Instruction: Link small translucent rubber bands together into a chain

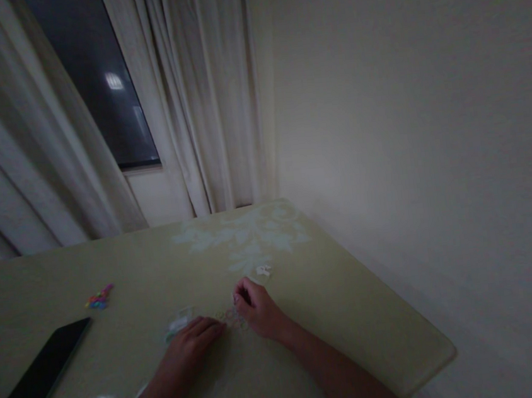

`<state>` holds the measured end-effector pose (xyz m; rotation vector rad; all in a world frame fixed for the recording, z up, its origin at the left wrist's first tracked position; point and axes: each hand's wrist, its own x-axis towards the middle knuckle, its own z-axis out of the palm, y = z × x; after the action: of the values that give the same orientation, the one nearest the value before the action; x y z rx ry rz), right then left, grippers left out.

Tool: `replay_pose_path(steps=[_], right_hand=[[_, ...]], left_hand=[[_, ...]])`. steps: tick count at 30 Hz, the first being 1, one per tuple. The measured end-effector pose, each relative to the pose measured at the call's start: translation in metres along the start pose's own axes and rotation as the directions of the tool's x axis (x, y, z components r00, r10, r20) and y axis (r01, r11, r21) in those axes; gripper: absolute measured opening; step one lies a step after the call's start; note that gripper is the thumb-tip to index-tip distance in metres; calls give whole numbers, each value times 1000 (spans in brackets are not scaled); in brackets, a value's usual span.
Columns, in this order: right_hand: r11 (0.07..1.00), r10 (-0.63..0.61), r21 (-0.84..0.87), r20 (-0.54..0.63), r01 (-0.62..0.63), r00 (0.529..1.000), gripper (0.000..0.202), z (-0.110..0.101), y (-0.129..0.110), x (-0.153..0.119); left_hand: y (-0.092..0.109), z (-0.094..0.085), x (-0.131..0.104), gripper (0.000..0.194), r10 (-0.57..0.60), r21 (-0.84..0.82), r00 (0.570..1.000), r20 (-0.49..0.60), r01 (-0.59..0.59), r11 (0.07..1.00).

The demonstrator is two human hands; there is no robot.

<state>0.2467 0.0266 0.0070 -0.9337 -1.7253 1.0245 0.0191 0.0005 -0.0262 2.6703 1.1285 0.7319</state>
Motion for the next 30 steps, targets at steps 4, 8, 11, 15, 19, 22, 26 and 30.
replay_pose_path(steps=[4, 8, 11, 15, 19, 22, 26, 30], right_hand=[[1000, 5, 4, 7, -5, 1000, 26, 1, 0, 0], [1000, 7, 5, 15, -7, 1000, 28, 2, 1, -1], [1000, 20, 6, 24, -20, 1000, 29, 4, 2, -2], [999, 33, 17, 36, -34, 999, 29, 7, 1, -4], [999, 28, 31, 23, -29, 999, 28, 8, -1, -3], [999, 24, 47, 25, -26, 999, 29, 10, -2, -3], [997, 44, 63, 48, -47, 998, 30, 12, -1, -4], [997, 56, 52, 45, -59, 997, 31, 13, 1, -5]], left_hand=[[0, 2, 0, 27, -99, -117, 994, -49, 93, 989], [-1, 4, 0, 21, -136, -156, 989, -60, 126, 980], [-1, 5, 0, 23, -126, -147, 990, -60, 116, 982], [2, 4, 1, 25, -144, -161, 989, -42, 136, 977], [7, 1, 3, 22, -200, -174, 980, -17, 194, 966], [10, 1, 4, 21, -226, -183, 974, -11, 220, 958], [8, 7, 4, 21, -213, -159, 977, -7, 209, 965], [2, 17, 0, 22, -166, -69, 986, -3, 166, 984]])
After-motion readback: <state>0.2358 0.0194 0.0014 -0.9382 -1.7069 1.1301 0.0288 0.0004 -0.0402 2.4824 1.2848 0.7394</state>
